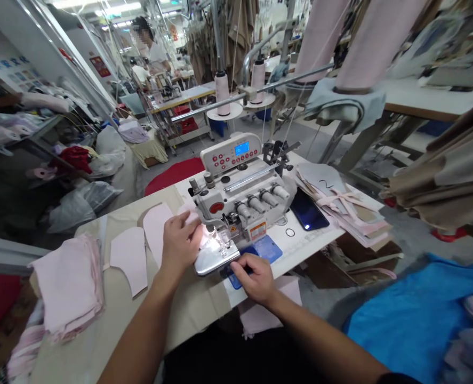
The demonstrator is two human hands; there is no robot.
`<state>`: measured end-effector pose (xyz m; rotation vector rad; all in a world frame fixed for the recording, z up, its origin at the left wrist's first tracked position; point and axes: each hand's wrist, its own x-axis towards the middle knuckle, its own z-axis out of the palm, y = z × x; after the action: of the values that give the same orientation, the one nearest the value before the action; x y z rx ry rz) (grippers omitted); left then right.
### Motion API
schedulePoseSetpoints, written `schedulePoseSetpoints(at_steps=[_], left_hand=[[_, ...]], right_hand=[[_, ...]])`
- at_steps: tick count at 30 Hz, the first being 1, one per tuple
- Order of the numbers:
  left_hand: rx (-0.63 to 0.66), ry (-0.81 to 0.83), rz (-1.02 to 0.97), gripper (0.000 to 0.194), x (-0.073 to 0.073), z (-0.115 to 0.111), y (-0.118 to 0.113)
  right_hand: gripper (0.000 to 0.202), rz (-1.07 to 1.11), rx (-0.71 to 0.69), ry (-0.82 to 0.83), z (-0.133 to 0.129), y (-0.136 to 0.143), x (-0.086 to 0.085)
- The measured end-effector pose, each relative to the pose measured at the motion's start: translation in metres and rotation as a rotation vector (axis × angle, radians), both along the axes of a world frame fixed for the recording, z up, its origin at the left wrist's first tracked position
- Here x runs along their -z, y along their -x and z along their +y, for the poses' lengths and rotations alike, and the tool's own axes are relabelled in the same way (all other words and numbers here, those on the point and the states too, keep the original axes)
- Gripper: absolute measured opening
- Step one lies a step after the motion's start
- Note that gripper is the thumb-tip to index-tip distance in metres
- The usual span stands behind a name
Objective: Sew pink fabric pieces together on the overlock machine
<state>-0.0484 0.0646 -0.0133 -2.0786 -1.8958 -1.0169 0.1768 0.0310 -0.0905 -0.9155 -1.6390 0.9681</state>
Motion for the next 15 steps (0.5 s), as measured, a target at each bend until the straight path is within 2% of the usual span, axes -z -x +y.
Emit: schedulePoseSetpoints(at_steps=[4, 7, 9, 11, 13, 14, 15], left_hand=[[-0.084, -0.015, 0.006, 0.025, 0.005, -0.026, -0.004], [-0.098, -0.022, -0.069, 0.028, 0.007, -0.051, -0.009], [-0.085, -0.047, -0.076, 0.031, 0.006, -0.071, -0.018], [-0.058, -0.07, -0.097, 0.035, 0.007, -0.094, -0.034], [0.041, -0.029, -0.159, 0.04, 0.012, -0.12, -0.056], [0.146, 0.037, -0.202, 0.042, 0.017, -0.134, -0.069], [0.304, 0.142, -0.245, 0.043, 0.024, -0.146, -0.081]], right_hand=[[0.03, -0.037, 0.007, -0.047, -0.004, 0.001, 0.003], [0.031, -0.065, -0.005, -0.065, -0.006, 0.002, 0.0], [0.031, -0.06, -0.045, -0.017, -0.007, 0.004, -0.004], [0.036, -0.004, -0.133, 0.125, -0.008, 0.008, -0.01], [0.041, 0.182, -0.227, 0.368, -0.011, 0.011, -0.014], [0.041, 0.317, -0.26, 0.512, -0.013, 0.011, -0.015], [0.04, 0.459, -0.279, 0.653, -0.014, 0.01, -0.016]])
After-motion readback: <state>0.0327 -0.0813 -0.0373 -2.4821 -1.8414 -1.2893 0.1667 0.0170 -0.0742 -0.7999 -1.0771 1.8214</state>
